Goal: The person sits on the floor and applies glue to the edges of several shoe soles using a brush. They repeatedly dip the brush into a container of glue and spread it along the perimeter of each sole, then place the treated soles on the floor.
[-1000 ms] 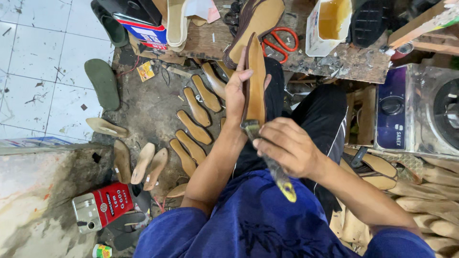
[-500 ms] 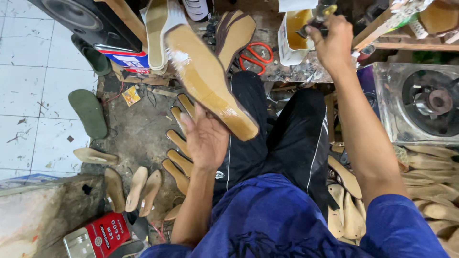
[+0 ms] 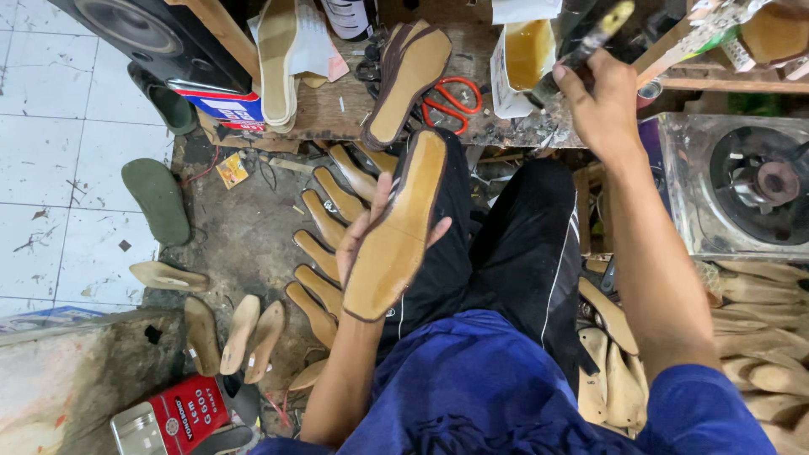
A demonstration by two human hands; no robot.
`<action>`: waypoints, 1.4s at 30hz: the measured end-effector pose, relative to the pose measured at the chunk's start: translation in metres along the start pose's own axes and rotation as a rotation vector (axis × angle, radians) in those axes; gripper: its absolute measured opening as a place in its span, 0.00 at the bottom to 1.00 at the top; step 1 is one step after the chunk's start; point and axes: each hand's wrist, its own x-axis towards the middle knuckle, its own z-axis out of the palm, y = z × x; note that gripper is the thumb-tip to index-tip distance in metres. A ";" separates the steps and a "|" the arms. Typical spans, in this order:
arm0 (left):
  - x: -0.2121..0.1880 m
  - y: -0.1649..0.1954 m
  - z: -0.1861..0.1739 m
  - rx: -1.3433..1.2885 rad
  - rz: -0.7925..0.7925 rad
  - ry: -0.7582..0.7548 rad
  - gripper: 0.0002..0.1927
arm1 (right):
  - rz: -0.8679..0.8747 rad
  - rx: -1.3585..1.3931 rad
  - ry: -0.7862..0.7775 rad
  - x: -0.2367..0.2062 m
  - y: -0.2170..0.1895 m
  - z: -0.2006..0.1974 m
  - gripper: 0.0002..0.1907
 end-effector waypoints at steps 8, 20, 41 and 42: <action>0.009 -0.021 0.028 0.053 -0.183 -0.097 0.48 | -0.210 0.675 0.066 -0.075 -0.073 0.007 0.08; 0.028 -0.030 0.025 0.235 -0.077 -0.124 0.41 | -0.345 0.593 -0.204 -0.130 -0.102 0.035 0.06; 0.065 -0.018 -0.022 0.187 0.082 -0.081 0.41 | -0.554 0.393 -0.134 -0.138 -0.105 0.049 0.08; 0.066 -0.016 -0.021 0.193 0.103 -0.092 0.41 | -0.521 0.324 -0.003 -0.137 -0.105 0.053 0.08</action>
